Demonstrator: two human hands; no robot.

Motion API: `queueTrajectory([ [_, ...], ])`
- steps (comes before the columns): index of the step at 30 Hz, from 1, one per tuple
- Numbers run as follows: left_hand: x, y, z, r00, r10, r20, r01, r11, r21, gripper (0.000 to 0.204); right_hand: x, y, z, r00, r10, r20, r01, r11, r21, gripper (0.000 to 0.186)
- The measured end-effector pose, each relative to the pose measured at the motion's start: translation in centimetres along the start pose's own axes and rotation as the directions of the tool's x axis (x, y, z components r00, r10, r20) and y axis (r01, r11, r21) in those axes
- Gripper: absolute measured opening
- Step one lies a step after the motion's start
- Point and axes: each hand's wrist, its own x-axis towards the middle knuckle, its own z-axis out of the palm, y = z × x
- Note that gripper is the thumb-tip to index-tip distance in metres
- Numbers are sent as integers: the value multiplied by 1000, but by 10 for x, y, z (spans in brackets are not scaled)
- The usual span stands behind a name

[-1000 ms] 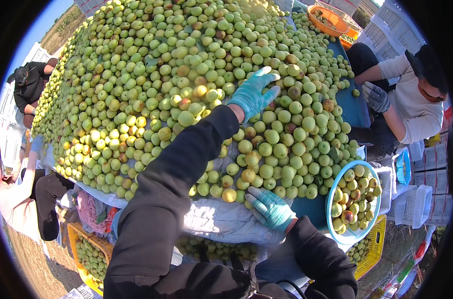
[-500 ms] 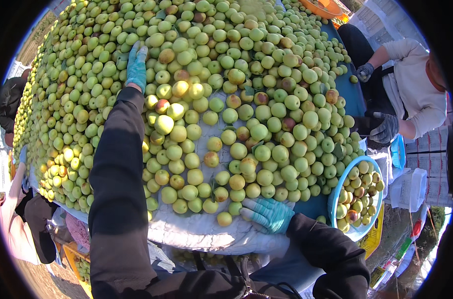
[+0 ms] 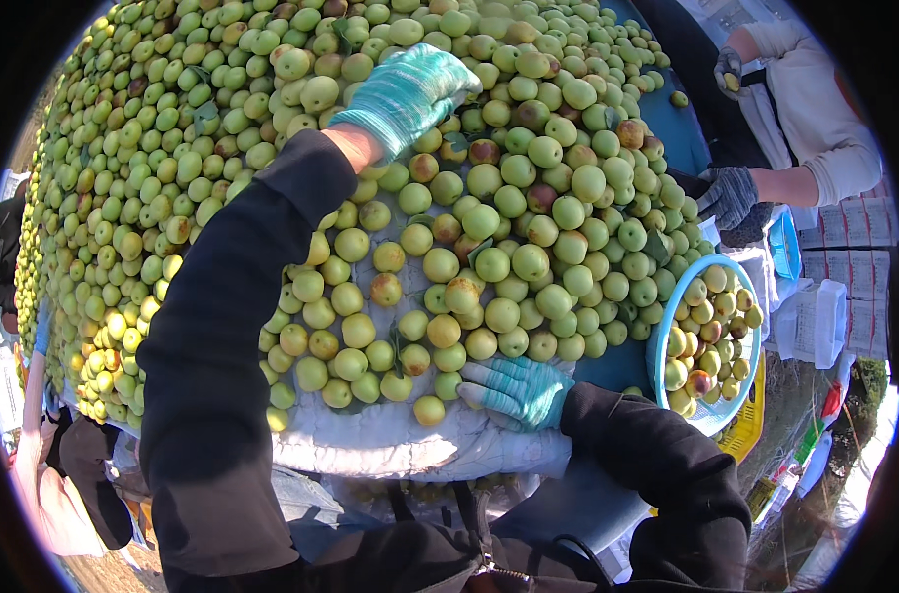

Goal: The person sits on the ground and sorts green plums by hand, picking them from a large pile on a white tarp and placing them into a white sack. The person wears gloves and handles the plums one by one or in small handfuls.

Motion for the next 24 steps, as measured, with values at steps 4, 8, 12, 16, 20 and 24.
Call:
queueTrajectory([
  [4,26,47,38,571,-281,771,143,959,244,44,-1,0,0,1000,0,1,0,1000,-10,53],
  [8,15,44,48,657,-143,741,-15,979,203,48,-4,1,2,1000,1,-14,-1,1000,18,53],
  [12,4,39,39,782,29,623,-9,999,-35,57,-5,2,5,1000,-8,-15,8,1000,16,52],
  [16,12,49,22,916,-199,349,283,936,-210,29,-7,2,6,999,-11,-31,12,1000,29,51],
  [20,24,108,38,780,24,626,-130,984,124,24,-8,4,8,998,-27,-57,29,999,45,52],
  [24,40,144,54,650,-135,748,-184,927,327,26,-11,6,15,996,-21,-86,30,995,97,56],
])
